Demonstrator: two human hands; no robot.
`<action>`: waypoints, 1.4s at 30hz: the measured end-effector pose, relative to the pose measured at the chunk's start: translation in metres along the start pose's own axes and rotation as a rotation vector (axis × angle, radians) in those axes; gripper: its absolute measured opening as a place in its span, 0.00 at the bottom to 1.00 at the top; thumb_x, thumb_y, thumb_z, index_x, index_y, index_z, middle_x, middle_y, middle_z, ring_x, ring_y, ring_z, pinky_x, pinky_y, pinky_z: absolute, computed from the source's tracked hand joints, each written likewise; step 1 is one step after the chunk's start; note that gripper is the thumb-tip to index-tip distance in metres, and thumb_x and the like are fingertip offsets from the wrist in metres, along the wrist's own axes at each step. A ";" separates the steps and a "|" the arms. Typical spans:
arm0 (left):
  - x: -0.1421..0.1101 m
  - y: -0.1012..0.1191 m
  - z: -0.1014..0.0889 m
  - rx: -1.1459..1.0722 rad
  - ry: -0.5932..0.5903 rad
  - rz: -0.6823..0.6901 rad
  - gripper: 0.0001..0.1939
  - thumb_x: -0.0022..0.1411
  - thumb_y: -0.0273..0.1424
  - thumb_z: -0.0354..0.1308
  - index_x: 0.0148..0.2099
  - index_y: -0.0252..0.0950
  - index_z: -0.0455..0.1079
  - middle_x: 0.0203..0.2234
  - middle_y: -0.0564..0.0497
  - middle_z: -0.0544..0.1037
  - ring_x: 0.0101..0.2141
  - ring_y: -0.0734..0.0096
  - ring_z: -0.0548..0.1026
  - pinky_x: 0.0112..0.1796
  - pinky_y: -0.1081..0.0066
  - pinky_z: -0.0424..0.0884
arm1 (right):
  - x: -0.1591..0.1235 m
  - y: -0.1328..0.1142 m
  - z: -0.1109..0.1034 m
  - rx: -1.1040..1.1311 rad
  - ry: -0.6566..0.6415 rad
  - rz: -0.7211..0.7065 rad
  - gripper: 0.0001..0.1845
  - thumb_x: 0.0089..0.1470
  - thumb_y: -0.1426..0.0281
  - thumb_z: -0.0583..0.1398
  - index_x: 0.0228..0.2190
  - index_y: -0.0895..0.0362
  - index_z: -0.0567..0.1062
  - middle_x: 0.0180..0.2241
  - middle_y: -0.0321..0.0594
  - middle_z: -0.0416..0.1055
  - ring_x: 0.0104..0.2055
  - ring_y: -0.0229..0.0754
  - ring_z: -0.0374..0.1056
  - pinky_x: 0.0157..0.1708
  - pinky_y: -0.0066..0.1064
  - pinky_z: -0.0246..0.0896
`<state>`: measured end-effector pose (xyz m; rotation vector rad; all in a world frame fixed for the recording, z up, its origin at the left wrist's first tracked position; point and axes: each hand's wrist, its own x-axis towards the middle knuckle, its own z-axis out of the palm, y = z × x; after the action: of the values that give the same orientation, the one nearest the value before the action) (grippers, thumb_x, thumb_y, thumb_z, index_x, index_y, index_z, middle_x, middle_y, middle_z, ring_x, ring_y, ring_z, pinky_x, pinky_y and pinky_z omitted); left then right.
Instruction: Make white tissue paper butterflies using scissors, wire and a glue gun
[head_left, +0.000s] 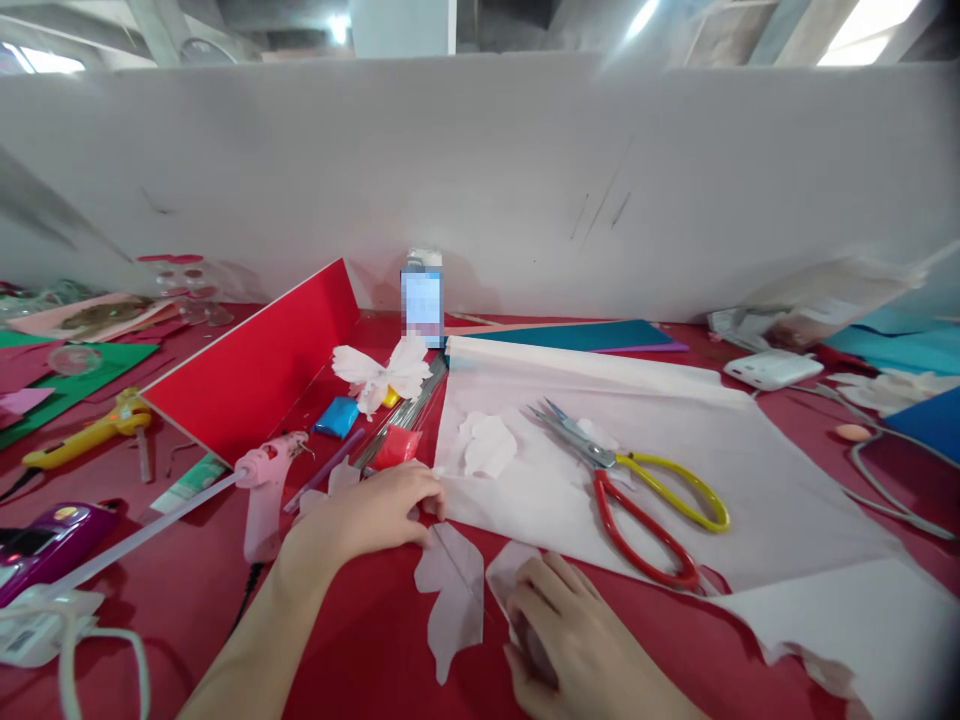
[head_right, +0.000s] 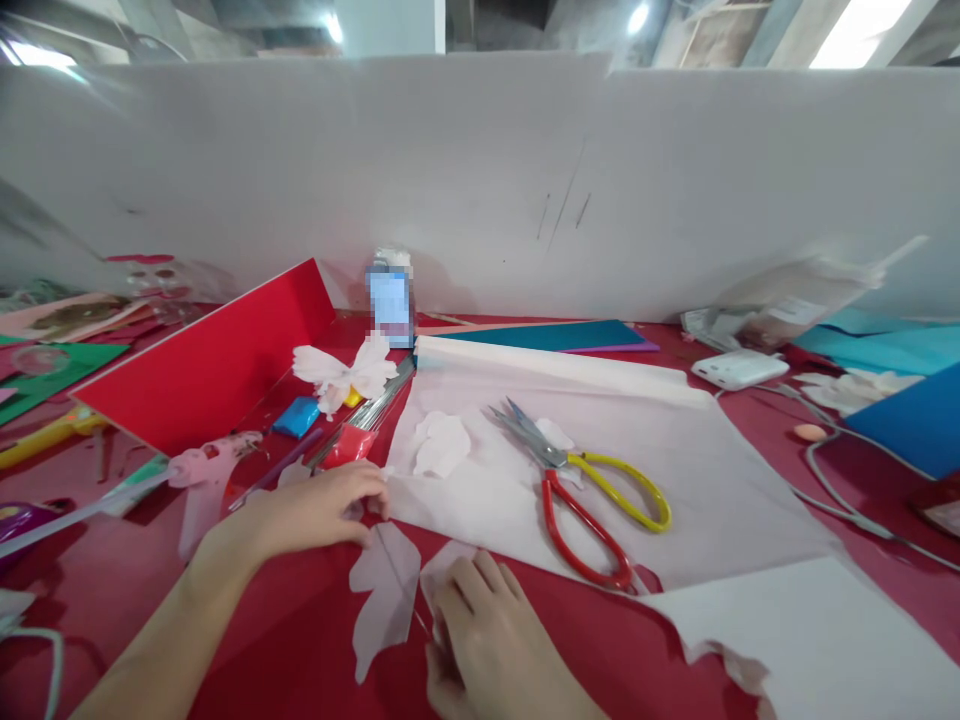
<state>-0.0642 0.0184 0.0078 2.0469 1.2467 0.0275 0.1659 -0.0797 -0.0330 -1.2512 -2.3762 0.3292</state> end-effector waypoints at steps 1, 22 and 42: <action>-0.001 0.001 0.000 -0.001 -0.005 -0.005 0.09 0.50 0.31 0.60 0.37 0.41 0.70 0.38 0.54 0.70 0.35 0.72 0.68 0.36 0.73 0.63 | -0.002 0.002 0.003 0.013 0.039 -0.006 0.09 0.38 0.80 0.57 0.25 0.55 0.69 0.28 0.37 0.68 0.33 0.43 0.64 0.33 0.32 0.64; -0.004 0.005 -0.006 -0.001 -0.031 -0.046 0.09 0.49 0.29 0.59 0.36 0.41 0.69 0.36 0.55 0.69 0.35 0.71 0.69 0.34 0.73 0.63 | 0.000 0.001 -0.003 -0.035 0.107 -0.011 0.11 0.38 0.72 0.65 0.30 0.53 0.74 0.39 0.40 0.71 0.40 0.49 0.64 0.36 0.36 0.62; -0.011 0.014 -0.013 0.044 -0.068 -0.158 0.09 0.48 0.29 0.59 0.35 0.41 0.68 0.31 0.57 0.71 0.20 0.82 0.66 0.23 0.76 0.59 | -0.024 0.021 -0.047 -0.484 0.052 -0.255 0.19 0.56 0.74 0.49 0.48 0.60 0.70 0.43 0.45 0.75 0.41 0.49 0.72 0.34 0.37 0.69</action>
<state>-0.0642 0.0141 0.0294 1.9635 1.3728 -0.1439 0.2154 -0.0871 -0.0062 -1.1037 -2.6188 -0.3735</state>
